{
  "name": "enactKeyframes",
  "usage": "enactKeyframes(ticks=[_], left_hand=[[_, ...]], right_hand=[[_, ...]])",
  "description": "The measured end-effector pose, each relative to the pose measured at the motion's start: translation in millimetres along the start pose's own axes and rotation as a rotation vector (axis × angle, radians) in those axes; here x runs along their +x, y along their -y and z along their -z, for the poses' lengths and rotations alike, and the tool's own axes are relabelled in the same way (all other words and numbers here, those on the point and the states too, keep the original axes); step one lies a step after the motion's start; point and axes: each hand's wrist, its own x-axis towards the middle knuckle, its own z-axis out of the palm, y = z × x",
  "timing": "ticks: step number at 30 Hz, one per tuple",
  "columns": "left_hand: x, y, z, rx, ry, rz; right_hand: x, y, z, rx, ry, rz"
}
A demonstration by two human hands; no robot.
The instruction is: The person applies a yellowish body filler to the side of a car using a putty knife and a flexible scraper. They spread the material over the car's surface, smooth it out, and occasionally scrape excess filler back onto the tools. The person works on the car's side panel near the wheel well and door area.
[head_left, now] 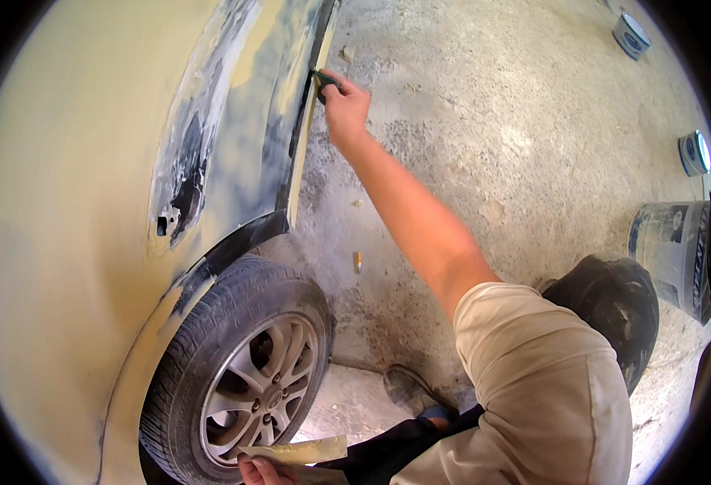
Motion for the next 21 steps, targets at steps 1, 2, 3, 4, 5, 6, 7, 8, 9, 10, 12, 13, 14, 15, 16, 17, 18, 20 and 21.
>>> enactKeyframes(ticks=[1, 2, 3, 4, 5, 6, 7, 8, 9, 10, 12, 13, 14, 15, 16, 17, 18, 20, 21], left_hand=[[0, 1, 1, -0.010, 0.004, 0.000], [0, 2, 2, -0.019, 0.006, 0.001], [0, 2, 2, -0.028, 0.009, 0.001], [0, 2, 2, -0.032, 0.012, -0.006], [0, 2, 2, -0.037, 0.013, -0.012], [0, 3, 2, -0.041, 0.015, -0.018], [0, 3, 3, -0.043, 0.010, -0.017], [1, 5, 3, -0.046, 0.010, -0.017], [1, 5, 3, -0.048, 0.009, -0.017], [2, 4, 1, -0.043, 0.008, -0.023], [2, 1, -2, -0.029, 0.002, -0.033], [2, 1, -2, -0.033, 0.005, -0.033], [2, 2, -2, -0.035, 0.005, -0.031], [2, 3, -1, -0.037, 0.006, -0.030], [2, 3, -1, -0.036, 0.005, -0.025], [2, 3, -1, -0.037, 0.008, -0.022], [2, 3, -2, -0.038, 0.012, -0.019], [3, 4, -4, -0.033, 0.025, -0.044], [4, 4, -4, -0.030, 0.029, -0.056]], right_hand=[[-3, -3, 1, -0.006, -0.006, 0.014], [-7, -4, 0, -0.010, -0.011, 0.027], [-10, -6, 0, -0.015, -0.017, 0.041], [-13, -7, 1, -0.034, -0.020, 0.048], [-21, -5, 1, -0.053, -0.022, 0.054], [-27, -3, 1, -0.072, -0.023, 0.060], [-32, -1, 0, -0.070, -0.020, 0.055], [-34, -2, 1, -0.068, -0.019, 0.053], [-36, -2, 1, -0.066, -0.019, 0.051], [-38, -3, 2, -0.067, -0.022, 0.047], [-46, -3, 2, -0.071, -0.028, 0.035], [-50, -2, 4, -0.115, -0.021, 0.048], [-57, 1, 5, -0.159, -0.013, 0.058], [-64, 4, 5, -0.203, -0.005, 0.068], [-72, 6, 5, -0.201, -0.003, 0.053], [-77, 7, 7, -0.199, -0.004, 0.043], [-80, 7, 7, -0.198, -0.005, 0.032], [-84, 2, 7, -0.207, -0.019, 0.063], [-91, 1, 7, -0.211, -0.018, 0.046]])
